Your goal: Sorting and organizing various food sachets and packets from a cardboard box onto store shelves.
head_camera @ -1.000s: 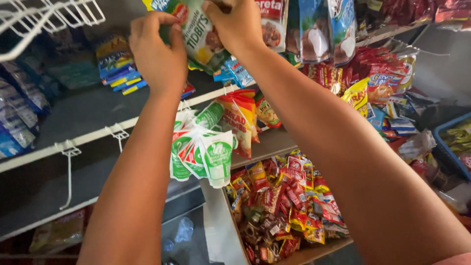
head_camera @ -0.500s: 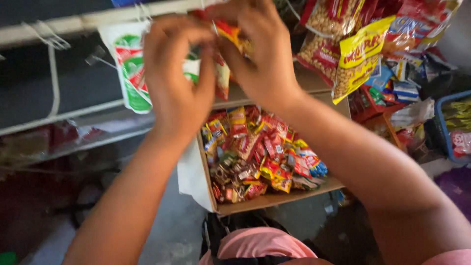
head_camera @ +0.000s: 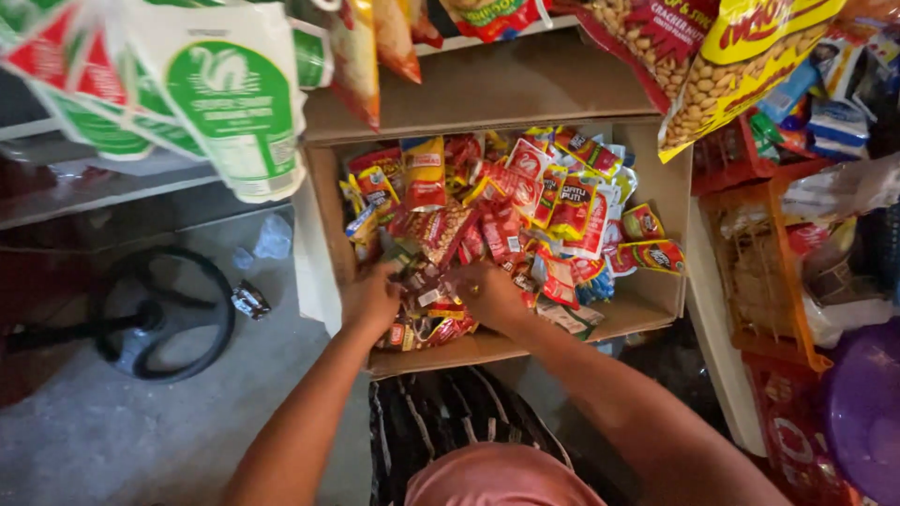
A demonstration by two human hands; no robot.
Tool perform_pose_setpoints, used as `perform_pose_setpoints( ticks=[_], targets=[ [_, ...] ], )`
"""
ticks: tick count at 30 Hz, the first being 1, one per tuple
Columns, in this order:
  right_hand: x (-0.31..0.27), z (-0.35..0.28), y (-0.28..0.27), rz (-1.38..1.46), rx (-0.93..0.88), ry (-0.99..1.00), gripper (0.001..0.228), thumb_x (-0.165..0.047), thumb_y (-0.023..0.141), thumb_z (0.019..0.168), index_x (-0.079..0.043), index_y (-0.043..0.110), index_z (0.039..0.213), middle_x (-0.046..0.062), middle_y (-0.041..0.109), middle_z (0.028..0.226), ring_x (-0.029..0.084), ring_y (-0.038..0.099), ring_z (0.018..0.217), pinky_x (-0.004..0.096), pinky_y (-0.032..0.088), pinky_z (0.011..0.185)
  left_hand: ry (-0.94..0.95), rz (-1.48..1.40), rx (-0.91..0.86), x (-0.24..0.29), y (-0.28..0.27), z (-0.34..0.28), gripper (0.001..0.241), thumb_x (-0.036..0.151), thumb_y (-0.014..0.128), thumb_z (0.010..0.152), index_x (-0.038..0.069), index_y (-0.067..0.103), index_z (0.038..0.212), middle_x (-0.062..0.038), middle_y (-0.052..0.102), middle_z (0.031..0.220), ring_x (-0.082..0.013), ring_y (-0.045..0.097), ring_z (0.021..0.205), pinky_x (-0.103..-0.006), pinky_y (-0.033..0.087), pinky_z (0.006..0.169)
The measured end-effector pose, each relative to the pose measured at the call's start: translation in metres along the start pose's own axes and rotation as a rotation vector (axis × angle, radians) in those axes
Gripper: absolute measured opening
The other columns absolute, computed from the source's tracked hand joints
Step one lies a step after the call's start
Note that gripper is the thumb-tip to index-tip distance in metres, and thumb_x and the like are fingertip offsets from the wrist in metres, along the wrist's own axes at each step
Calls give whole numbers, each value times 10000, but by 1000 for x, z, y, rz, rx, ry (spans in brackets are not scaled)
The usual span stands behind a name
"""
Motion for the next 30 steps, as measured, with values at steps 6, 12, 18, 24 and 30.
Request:
perform_pose_setpoints(
  ticks=[6, 12, 18, 24, 30],
  targets=[
    [18, 2, 47, -130, -42, -222, 441, -153, 701, 870, -224, 700, 1305, 81, 658, 1308, 309, 656, 1161, 431, 573, 931, 37, 149, 202, -42, 45, 47, 415, 208, 644, 906, 131, 630, 1314, -190, 658, 1312, -409, 642, 1159, -502, 526, 950],
    [33, 5, 90, -446, -252, -235, 657, -314, 719, 880, -217, 497, 1491, 82, 390, 1587, 385, 418, 1397, 495, 459, 1071, 67, 57, 210, -68, 86, 74, 856, 368, 772, 791, 120, 392, 1517, -287, 434, 1576, -513, 490, 1303, -566, 457, 965],
    [61, -12, 85, -424, -290, -188, 648, -308, 683, 876, -197, 490, 1485, 78, 366, 1621, 345, 395, 1429, 474, 465, 1043, -469, 122, -186, -17, 54, 29, 791, 524, 648, 837, 356, 411, 1573, -137, 638, 1380, -375, 590, 1288, -519, 485, 1056],
    [70, -12, 69, -240, -65, -233, 645, -189, 759, 782, -115, 586, 1399, 200, 551, 1435, 413, 560, 1242, 474, 499, 1000, -102, 495, 191, 5, 22, -2, 552, 570, 603, 849, 209, 663, 1263, -160, 715, 1178, -408, 582, 1209, -634, 407, 918],
    [49, -14, 38, -15, 28, -45, 612, -222, 764, 858, -122, 597, 1438, 214, 660, 1215, 415, 685, 1030, 473, 561, 861, -192, 74, 371, 14, -17, -60, 481, 391, 519, 948, 157, 668, 1341, -175, 728, 1131, -355, 604, 1150, -520, 476, 970]
  ],
)
Point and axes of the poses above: each hand's wrist, its own z-axis towards the middle knuckle, its own y-axis out of the palm, x = y × z, the point moved 9 cm from there along z, towards the middle knuckle
